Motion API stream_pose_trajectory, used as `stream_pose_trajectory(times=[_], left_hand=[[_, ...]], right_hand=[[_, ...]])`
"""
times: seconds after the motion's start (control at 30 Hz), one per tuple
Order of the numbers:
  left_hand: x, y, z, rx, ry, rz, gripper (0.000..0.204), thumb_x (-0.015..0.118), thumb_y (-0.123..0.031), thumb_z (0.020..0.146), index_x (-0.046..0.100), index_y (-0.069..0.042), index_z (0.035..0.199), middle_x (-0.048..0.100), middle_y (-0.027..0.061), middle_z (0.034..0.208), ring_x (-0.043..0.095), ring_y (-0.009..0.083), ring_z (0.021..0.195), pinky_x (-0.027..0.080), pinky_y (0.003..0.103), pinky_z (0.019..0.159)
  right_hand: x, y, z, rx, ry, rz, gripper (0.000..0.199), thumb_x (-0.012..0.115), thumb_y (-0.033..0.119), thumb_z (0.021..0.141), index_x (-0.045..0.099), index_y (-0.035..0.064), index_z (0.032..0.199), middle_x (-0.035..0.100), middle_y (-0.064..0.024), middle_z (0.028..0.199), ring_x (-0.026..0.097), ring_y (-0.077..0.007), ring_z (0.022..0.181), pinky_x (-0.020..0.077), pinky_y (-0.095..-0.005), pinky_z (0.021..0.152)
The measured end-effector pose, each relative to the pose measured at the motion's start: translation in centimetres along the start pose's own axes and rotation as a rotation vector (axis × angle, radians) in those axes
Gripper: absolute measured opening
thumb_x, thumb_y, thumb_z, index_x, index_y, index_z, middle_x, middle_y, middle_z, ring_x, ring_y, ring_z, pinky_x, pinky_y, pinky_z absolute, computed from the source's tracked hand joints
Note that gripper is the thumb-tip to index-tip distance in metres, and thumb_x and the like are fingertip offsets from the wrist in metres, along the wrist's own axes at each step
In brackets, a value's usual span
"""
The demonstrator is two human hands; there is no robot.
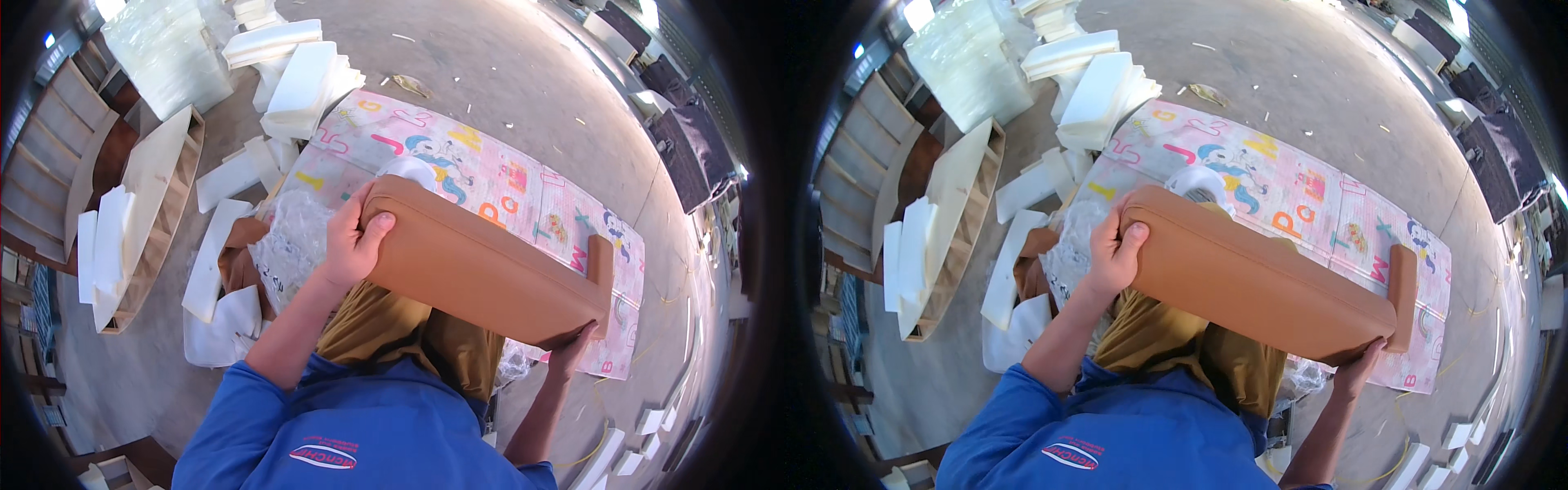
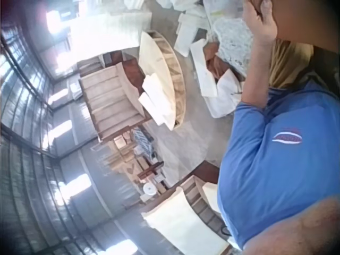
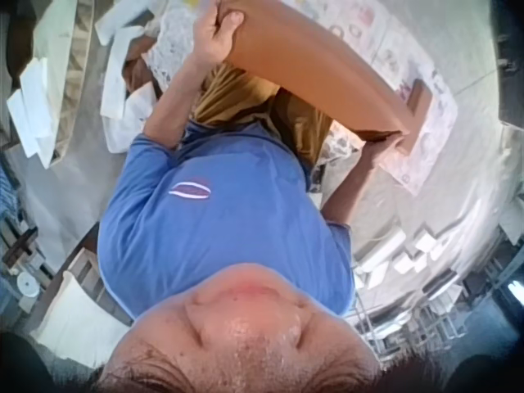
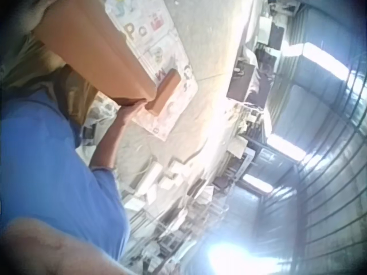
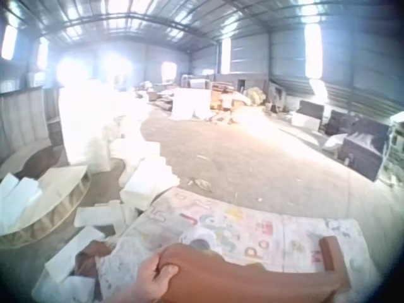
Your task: Stapling a leather cover onto a padded wooden furniture frame component.
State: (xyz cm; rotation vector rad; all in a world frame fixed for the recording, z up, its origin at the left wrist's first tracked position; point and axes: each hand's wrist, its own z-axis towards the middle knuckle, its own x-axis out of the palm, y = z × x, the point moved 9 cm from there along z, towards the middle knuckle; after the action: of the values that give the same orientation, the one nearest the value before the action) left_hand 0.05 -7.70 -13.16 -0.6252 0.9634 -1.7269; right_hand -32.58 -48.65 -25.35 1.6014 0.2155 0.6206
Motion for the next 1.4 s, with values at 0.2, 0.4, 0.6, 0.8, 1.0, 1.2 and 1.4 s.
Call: stream_pose_trajectory(times=[0.2,0.4,0.6,0.8,1.0,1.2,1.4], left_hand=[[0.2,-0.6,2.1,-0.225,0.136,-0.195,0.043,0.065,-0.013,0.094,0.055,-0.002,0.135,0.058,0.0123,0.13,0.06,0.0173,0.106,0.048,0.032,0.093],[0.5,-1.3,4.5,0.004,0.262,-0.198,0.026,0.072,-0.012,0.088,0.07,0.002,0.11,0.064,0.0132,0.122,0.061,0.0196,0.106,0.048,0.034,0.093],[0.2,0.0,2.9,-0.086,0.063,-0.35,0.014,0.072,-0.009,0.087,0.072,0.004,0.093,0.068,0.0156,0.114,0.062,0.021,0.105,0.048,0.033,0.093],[-0.5,1.8,2.8,-0.172,0.07,-0.737,0.051,0.07,-0.014,0.089,0.052,0.001,0.134,0.049,0.0196,0.141,0.048,0.0231,0.129,0.04,0.036,0.106],[0.8,3.7,-0.2,-0.422,0.26,-0.154,0.069,0.062,-0.024,0.097,0.028,-0.001,0.152,0.038,0.0116,0.151,0.039,0.0195,0.137,0.033,0.035,0.112],[-3.4,8.8,-2.6,-0.616,0.051,-0.273,0.045,0.053,-0.015,0.1,0.046,0.001,0.141,0.056,0.0087,0.135,0.054,0.0179,0.122,0.043,0.033,0.103],[-4.1,6.2,-1.8,-0.426,0.065,-0.39,0.062,0.061,-0.029,0.092,0.041,0.002,0.143,0.053,0.0102,0.134,0.052,0.021,0.123,0.042,0.034,0.103]], right_hand=[[0.3,0.1,-0.3,0.011,-0.011,-0.008,0.073,0.043,0.061,0.099,0.037,0.0065,0.148,0.044,-0.0083,0.145,0.041,-0.0228,0.134,0.0318,-0.0384,0.111],[1.1,0.0,-0.1,-0.015,0.029,-0.007,0.073,0.042,0.061,0.099,0.036,0.0078,0.149,0.044,-0.0079,0.145,0.04,-0.0225,0.134,0.0331,-0.0385,0.111],[0.1,-0.3,0.5,-0.001,-0.025,-0.013,0.073,0.042,0.062,0.099,0.036,0.0082,0.149,0.044,-0.008,0.145,0.042,-0.0228,0.133,0.0349,-0.0386,0.11],[1.1,-0.5,0.4,0.021,-0.038,-0.009,0.072,0.044,0.059,0.099,0.038,0.0064,0.147,0.047,-0.0087,0.141,0.045,-0.0226,0.13,0.0371,-0.0382,0.108],[2.1,-0.9,-0.1,0.147,0.215,-0.029,0.063,0.049,0.049,0.1,0.04,0.0054,0.145,0.054,-0.0082,0.135,0.052,-0.0227,0.124,0.0416,-0.0391,0.104],[8.0,1.6,-0.5,0.159,0.403,0.057,0.074,0.064,0.03,0.09,0.032,0.0012,0.15,0.048,-0.0117,0.143,0.048,-0.0227,0.131,0.0381,-0.037,0.109],[10.2,4.3,-1.0,0.148,0.485,0.089,0.095,0.076,0.031,0.077,0.026,-0.0005,0.152,0.045,-0.0132,0.144,0.042,-0.0238,0.135,0.0322,-0.0361,0.112]])
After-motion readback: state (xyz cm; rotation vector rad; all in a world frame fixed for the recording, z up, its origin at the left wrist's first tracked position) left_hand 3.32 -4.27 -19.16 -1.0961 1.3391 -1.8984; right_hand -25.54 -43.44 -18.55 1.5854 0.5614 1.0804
